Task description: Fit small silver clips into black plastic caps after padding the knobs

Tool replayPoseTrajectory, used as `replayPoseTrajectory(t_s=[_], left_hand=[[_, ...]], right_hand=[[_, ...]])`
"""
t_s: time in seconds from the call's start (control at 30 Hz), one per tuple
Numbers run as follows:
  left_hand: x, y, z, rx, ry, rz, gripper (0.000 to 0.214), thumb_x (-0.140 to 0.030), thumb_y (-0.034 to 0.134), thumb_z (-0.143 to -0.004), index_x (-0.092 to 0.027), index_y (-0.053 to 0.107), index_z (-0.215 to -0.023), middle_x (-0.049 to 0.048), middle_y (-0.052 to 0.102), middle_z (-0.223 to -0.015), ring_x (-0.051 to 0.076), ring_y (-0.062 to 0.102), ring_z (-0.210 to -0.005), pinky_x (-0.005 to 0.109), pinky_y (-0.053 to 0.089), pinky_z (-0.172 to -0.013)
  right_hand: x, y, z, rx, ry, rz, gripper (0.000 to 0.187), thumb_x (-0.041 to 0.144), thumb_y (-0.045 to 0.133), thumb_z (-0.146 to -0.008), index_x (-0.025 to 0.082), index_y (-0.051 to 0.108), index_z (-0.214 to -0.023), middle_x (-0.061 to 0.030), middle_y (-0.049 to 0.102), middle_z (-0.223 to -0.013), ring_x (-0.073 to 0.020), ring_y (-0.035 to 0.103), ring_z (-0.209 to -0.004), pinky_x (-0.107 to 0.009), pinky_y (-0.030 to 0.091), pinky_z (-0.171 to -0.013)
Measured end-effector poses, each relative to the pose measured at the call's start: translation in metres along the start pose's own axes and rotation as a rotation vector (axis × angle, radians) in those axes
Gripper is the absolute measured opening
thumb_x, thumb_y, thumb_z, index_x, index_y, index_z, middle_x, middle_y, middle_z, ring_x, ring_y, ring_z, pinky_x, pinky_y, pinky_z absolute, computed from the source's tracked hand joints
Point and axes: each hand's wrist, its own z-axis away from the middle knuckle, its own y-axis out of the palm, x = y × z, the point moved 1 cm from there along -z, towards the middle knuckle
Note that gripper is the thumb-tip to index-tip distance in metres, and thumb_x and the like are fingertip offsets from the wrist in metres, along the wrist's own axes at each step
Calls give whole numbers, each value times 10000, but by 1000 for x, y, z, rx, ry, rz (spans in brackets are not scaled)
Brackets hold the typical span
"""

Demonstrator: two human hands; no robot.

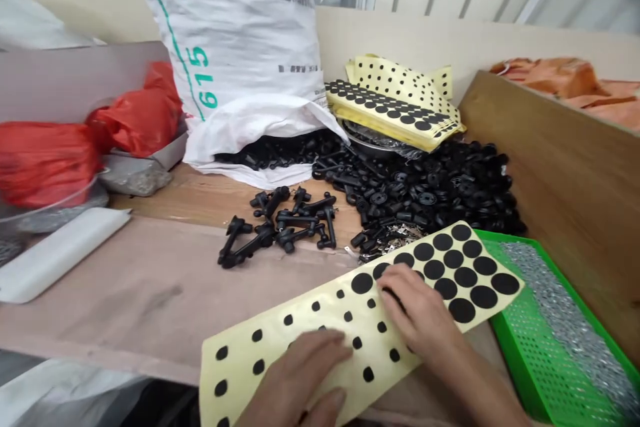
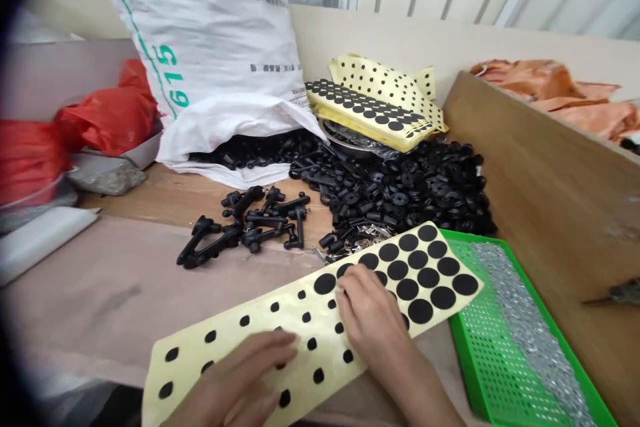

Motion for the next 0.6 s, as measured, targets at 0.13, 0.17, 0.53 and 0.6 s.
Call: replayPoseTrajectory(t_s=[0.13,0.17,0.53,0.6], left_hand=[[-2,-6,-36,-93,120,-195,347,-182,398,-889,-259,515,-1207,81,527,-1290,283,478,-1154,463,456,-924],[-5,-6,-43,-95,138,-263,333,-171,409,-874,-249,531,-1173,82,555,-1246,285,509,-1100,457,478,-876],[-19,-5,-61,6,175,-342,210,-118,393,-879,-189,556,-991,69,575,-936,199,548,-849,318,509,-760],[-19,-7,-66,41,129,-368,266,-106,401,-865,-163,536,-1086,95,573,-997,215,554,-877,341,523,-761]], right_hand=[[1,28,12,40,-44,148,233,77,389,-872,180,595,-906,-92,580,-857,-227,559,-788,-367,498,-688],[2,30,15,45,-49,157,237,70,386,-866,177,594,-905,-93,575,-844,-230,550,-780,-370,492,-677],[-3,39,-2,26,19,275,211,70,393,-851,134,592,-881,-106,563,-826,-236,539,-729,-373,474,-643],[-4,44,-4,27,20,318,206,58,403,-838,141,591,-827,-102,561,-797,-238,541,-715,-371,470,-629]])
